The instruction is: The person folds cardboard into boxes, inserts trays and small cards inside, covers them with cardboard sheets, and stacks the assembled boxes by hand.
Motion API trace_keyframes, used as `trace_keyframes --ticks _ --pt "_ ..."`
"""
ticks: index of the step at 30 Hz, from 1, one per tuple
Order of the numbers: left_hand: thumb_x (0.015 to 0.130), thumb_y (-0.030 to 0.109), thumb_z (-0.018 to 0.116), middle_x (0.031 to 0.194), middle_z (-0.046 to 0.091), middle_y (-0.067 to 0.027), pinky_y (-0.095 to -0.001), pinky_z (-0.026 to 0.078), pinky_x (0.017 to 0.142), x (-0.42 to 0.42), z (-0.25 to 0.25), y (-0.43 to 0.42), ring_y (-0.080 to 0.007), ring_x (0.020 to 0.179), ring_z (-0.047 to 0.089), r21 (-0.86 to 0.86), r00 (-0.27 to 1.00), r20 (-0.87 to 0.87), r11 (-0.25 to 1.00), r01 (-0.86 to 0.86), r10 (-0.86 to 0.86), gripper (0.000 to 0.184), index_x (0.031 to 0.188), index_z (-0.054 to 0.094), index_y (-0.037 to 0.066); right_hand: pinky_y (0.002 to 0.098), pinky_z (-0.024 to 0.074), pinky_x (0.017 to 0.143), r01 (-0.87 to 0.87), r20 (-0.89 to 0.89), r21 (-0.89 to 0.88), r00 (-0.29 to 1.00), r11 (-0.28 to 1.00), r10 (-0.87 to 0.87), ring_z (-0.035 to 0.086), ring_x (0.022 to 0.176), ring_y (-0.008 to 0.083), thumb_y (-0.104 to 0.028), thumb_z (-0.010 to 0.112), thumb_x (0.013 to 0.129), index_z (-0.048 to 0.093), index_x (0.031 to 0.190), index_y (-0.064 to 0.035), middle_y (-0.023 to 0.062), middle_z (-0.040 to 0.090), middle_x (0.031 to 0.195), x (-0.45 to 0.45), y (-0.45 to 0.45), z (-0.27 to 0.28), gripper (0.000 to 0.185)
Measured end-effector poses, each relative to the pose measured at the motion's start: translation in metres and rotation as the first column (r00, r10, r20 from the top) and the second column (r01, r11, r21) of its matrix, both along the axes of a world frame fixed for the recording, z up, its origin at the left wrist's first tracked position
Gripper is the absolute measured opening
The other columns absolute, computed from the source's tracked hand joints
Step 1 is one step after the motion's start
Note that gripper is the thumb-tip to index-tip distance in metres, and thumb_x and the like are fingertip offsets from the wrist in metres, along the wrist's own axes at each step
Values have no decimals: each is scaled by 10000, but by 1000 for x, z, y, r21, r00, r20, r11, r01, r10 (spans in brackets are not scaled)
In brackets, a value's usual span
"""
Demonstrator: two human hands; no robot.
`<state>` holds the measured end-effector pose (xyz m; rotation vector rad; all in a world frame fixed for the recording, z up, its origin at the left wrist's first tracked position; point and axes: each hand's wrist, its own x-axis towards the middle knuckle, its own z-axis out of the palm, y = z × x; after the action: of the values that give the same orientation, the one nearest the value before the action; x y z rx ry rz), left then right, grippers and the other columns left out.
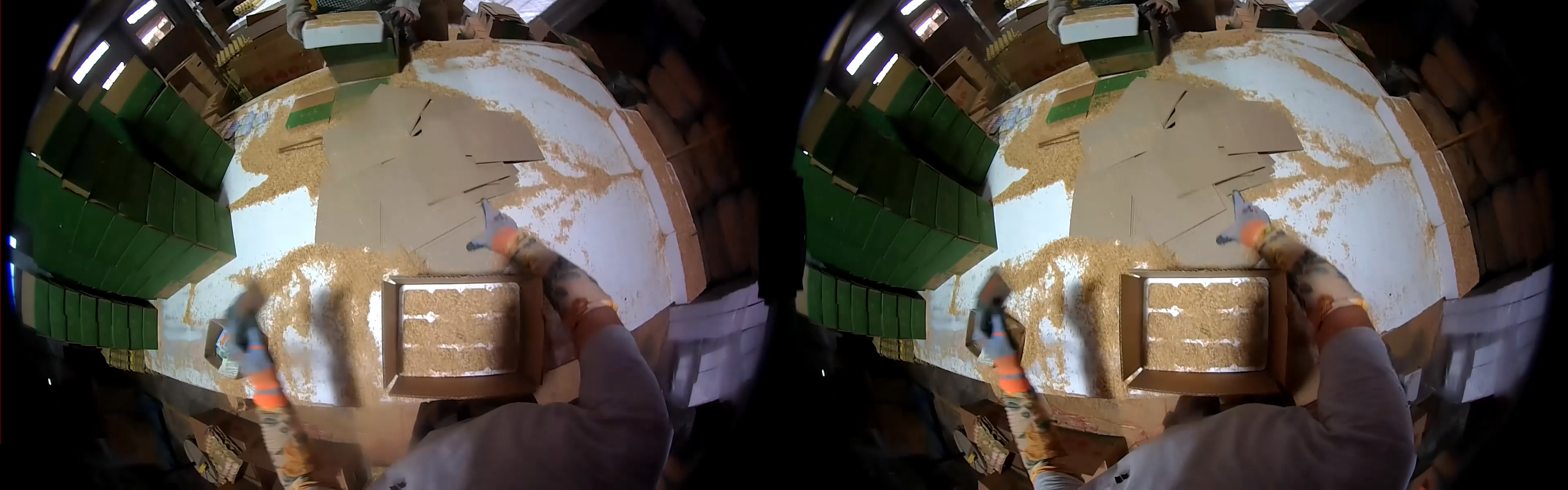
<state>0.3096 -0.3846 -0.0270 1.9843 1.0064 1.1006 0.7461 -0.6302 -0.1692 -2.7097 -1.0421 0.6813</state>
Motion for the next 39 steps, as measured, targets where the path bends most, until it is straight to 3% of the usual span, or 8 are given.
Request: trace_keyframes --ticks 7,12,20,21,23,27,31,39 --pt "682 532 696 1434 254 -260 -555 147 1086 122 18 -142 -399 1333 245 68 491 -802 765 641 -340 940 1423 297 114 388 474 878 -48 117 113 993 992 35 589 1018 344 -421 709 681 611 1113 -18 224 596 1127 86 -30 108 599" --pt "811 56 557 1345 460 -114 -326 442 949 90 -65 -128 -216 1168 494 -655 840 341 534 534 -422 642 1410 326 35 386 478 826 -194 662 148 748 970 48 588 1014 329 -275 562 811 625 1092 -89 208 585 1145 2 -65 205 343" --pt "841 57 521 1249 537 -140 -309 460 910 86 -73 -146 -219 1114 527 -559 837 444 631 539 -321 318 1134 587 -47 375 518 627 -908 189 152 414 390 890 609 810 267 -201 510 814 590 1005 -136 100 563 921 -193 -96 77 217" --pt "849 105 550 1232 545 -138 -326 461 917 72 -121 -136 -223 1111 528 36 889 -99 891 452 -447 317 1126 580 -46 387 516 667 -885 85 167 452 435 888 604 851 281 -222 504 835 588 1034 -142 104 566 957 -197 -96 77 231" --pt "880 126 545 1135 578 -119 -352 475 872 100 -51 -159 -216 1033 553 -672 777 608 415 614 -165 287 1125 568 -21 384 513 731 -812 133 271 563 516 816 599 901 292 -267 527 855 584 1101 -144 107 577 1047 -204 -97 43 280" --pt "956 314 409 1236 503 -90 -361 413 947 88 -106 -139 -219 1096 514 -427 719 342 582 692 -604 439 1291 447 34 378 495 828 -628 411 539 777 561 476 589 960 308 -333 590 856 543 1221 -133 122 566 1181 -171 -110 135 419" --pt "966 158 423 1152 527 -58 -300 388 951 67 -157 -143 -164 1061 487 -749 752 635 97 656 -177 316 1253 464 32 401 471 893 557 -631 744 767 369 115 537 1125 265 -362 598 880 438 1320 -73 130 531 1255 -89 -188 48 550" --pt "715 285 792 1143 583 -138 -327 487 813 115 -95 -173 -209 927 580 -813 836 32 472 341 -548 835 1358 339 3 335 413 943 423 -704 342 706 839 -69 490 1141 170 -330 777 723 410 1350 -38 88 539 1275 -130 -170 -11 783"
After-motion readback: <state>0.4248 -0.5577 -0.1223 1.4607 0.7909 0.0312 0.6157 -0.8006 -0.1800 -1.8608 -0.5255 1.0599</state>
